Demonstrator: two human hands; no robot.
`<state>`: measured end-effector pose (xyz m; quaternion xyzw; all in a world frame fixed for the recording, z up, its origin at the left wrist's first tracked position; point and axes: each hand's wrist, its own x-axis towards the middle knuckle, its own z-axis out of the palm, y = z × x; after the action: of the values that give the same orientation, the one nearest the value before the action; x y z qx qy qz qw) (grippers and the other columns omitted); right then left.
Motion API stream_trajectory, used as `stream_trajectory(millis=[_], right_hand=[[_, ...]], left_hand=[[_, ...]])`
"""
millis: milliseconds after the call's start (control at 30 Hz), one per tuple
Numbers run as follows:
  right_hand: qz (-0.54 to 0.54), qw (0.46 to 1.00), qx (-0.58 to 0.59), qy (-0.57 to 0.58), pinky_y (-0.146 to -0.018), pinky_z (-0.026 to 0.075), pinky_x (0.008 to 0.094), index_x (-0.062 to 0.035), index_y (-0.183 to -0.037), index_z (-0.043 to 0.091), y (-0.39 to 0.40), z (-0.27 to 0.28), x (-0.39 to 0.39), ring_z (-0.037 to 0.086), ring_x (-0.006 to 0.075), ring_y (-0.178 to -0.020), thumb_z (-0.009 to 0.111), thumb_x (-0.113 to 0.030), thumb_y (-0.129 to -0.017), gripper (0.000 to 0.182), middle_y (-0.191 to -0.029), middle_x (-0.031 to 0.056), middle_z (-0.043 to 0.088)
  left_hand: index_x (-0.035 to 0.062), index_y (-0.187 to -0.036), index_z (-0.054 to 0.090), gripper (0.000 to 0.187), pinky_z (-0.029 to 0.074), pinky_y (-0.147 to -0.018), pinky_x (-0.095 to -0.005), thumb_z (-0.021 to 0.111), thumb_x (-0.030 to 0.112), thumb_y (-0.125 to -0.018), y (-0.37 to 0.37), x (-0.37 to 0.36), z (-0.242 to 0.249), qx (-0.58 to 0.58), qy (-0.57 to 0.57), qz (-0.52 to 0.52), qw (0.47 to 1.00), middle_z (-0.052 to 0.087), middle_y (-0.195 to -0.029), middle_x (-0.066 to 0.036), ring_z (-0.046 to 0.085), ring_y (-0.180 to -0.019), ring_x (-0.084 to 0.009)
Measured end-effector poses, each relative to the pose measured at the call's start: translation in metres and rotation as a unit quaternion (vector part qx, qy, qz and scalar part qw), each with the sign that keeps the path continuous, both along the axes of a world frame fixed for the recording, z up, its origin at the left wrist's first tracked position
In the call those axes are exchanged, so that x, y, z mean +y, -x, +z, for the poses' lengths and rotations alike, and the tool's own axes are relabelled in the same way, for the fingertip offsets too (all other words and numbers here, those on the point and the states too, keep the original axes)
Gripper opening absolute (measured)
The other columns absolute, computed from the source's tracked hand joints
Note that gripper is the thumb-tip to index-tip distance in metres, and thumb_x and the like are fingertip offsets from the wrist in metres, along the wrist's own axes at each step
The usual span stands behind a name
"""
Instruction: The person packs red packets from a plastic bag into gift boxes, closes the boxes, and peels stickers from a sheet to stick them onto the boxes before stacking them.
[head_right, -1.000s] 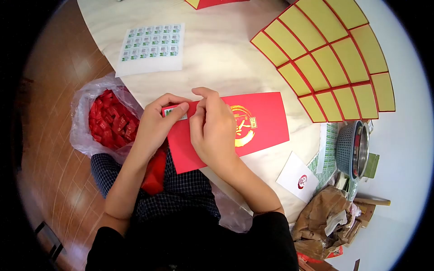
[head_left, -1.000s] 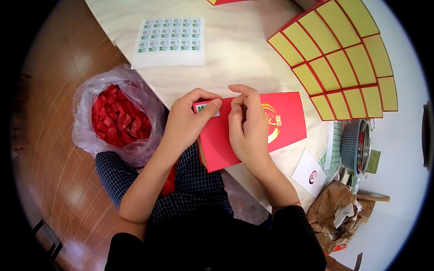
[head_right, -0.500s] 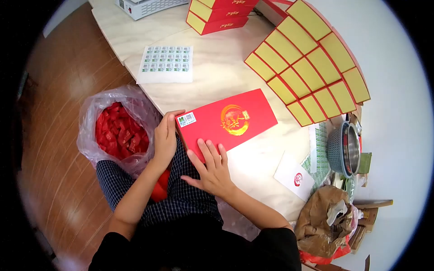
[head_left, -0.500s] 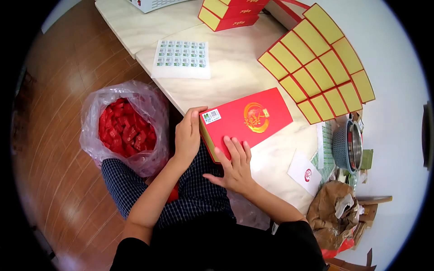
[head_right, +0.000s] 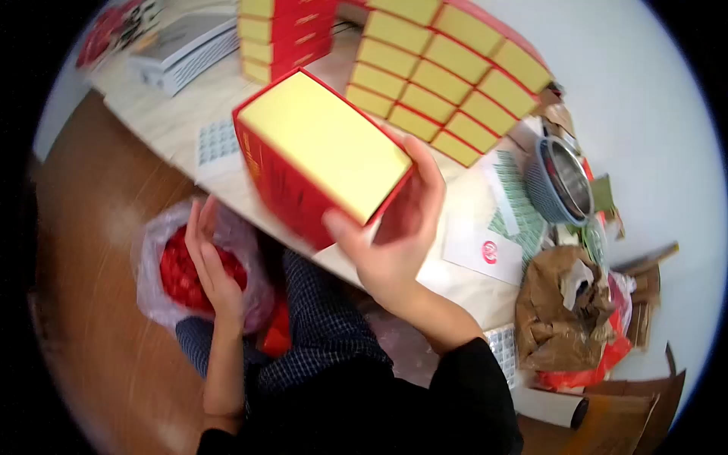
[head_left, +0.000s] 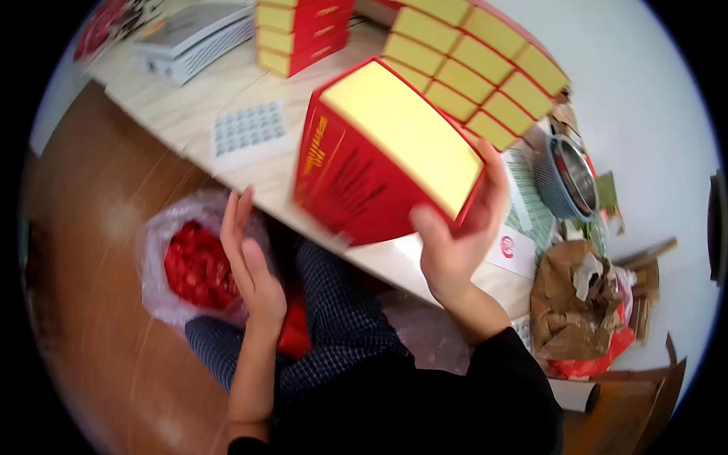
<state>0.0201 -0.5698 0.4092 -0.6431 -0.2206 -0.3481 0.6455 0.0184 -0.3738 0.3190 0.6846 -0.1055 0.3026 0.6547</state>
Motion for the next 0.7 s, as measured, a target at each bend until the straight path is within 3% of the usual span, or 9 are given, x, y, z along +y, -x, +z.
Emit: stream_trajectory(millis=[33,100,233,300,367,400,433,567,700], right_hand=[[0.04,0.989,0.068,-0.128,-0.102,0.041,0.0363,-0.0009,-0.136,0.031,-0.005,0.003,-0.003,0.048,0.0243,-0.123,0.072,-0.002,-0.079,0.07,-0.133,0.0165,0.046],[0.04,0.949,0.154,-0.272,-0.1,0.042,0.0327,-0.0009,-0.133,0.036,-0.021,-0.009,-0.012,0.05,0.0198,-0.118,0.069,-0.005,-0.084,0.059,-0.13,0.0134,0.047],[-0.026,0.918,0.214,-0.333,-0.092,0.043,0.0279,-0.0003,-0.125,0.043,-0.053,-0.065,-0.038,0.051,0.0141,-0.107,0.068,-0.014,-0.088,0.046,-0.119,0.0097,0.05],[-0.032,0.896,0.298,-0.327,-0.09,0.044,0.0273,-0.0005,-0.122,0.045,-0.061,-0.076,-0.063,0.052,0.0146,-0.104,0.066,-0.016,-0.089,0.042,-0.117,0.0097,0.052],[-0.034,0.867,0.381,-0.319,-0.087,0.044,0.0267,-0.0006,-0.119,0.048,-0.07,-0.102,-0.092,0.053,0.015,-0.102,0.065,-0.017,-0.09,0.038,-0.115,0.0097,0.054],[-0.206,0.93,0.284,-0.109,-0.084,0.045,0.0278,-0.001,-0.116,0.05,-0.075,-0.128,-0.109,0.055,0.0165,-0.098,0.063,-0.017,-0.091,0.033,-0.111,0.0101,0.056],[-0.359,0.912,0.165,0.114,-0.082,0.046,0.0289,-0.0014,-0.112,0.053,-0.077,-0.133,-0.121,0.056,0.018,-0.094,0.061,-0.017,-0.091,0.027,-0.108,0.0105,0.057],[-0.426,0.883,0.187,0.066,-0.081,0.046,0.0347,-0.0013,-0.105,0.058,-0.085,-0.121,-0.218,0.058,0.024,-0.092,0.058,-0.011,-0.09,0.017,-0.103,0.0119,0.061],[-0.605,0.731,0.188,0.254,-0.089,0.044,0.0415,-0.0026,-0.11,0.059,-0.116,-0.167,-0.361,0.056,0.0312,-0.102,0.062,-0.019,-0.088,0.027,-0.108,0.0154,0.061]], left_hand=[[-0.0023,-0.144,0.027,0.056,0.02,-0.114,-0.0424,0.035,0.034,-0.102,0.001,-0.005,-0.009,0.014,-0.036,-0.006,0.999,0.031,-0.148,-0.021,0.028,-0.138,-0.0316],[-0.0012,-0.146,0.025,0.061,0.017,-0.114,-0.046,0.043,0.033,-0.099,0.009,-0.015,-0.009,0.024,-0.282,0.078,0.956,0.021,-0.152,-0.021,0.018,-0.141,-0.036],[0.0031,-0.145,0.03,0.062,0.013,-0.114,-0.0513,0.053,0.029,-0.093,0.003,-0.027,-0.02,0.073,-0.219,-0.02,0.973,0.016,-0.153,-0.023,0.016,-0.141,-0.0404],[0.0049,-0.144,0.033,0.06,0.014,-0.114,-0.0519,0.053,0.029,-0.093,-0.002,-0.028,-0.024,0.111,-0.374,-0.024,0.921,0.017,-0.152,-0.024,0.017,-0.139,-0.0411],[0.005,-0.14,0.041,0.052,0.017,-0.113,-0.0515,0.052,0.026,-0.094,-0.005,-0.033,-0.023,0.108,-0.366,-0.043,0.923,0.023,-0.151,-0.023,0.02,-0.138,-0.0411],[0.0043,-0.137,0.045,0.048,0.018,-0.113,-0.0514,0.051,0.025,-0.094,-0.008,-0.033,-0.022,0.1,-0.381,-0.061,0.917,0.027,-0.149,-0.022,0.022,-0.138,-0.0408],[0.0035,-0.134,0.049,0.044,0.019,-0.112,-0.0514,0.051,0.023,-0.094,-0.011,-0.033,-0.022,0.093,-0.395,-0.077,0.911,0.031,-0.148,-0.021,0.023,-0.137,-0.0404],[0.0033,-0.129,0.053,0.039,0.022,-0.111,-0.0482,0.048,0.021,-0.095,-0.015,-0.039,-0.016,0.116,-0.374,-0.078,0.917,0.035,-0.146,-0.019,0.029,-0.134,-0.0386],[0.0034,-0.13,0.053,0.039,0.023,-0.111,-0.0468,0.047,0.02,-0.096,-0.016,-0.038,-0.019,0.107,-0.388,-0.069,0.913,0.035,-0.146,-0.019,0.03,-0.133,-0.0377]])
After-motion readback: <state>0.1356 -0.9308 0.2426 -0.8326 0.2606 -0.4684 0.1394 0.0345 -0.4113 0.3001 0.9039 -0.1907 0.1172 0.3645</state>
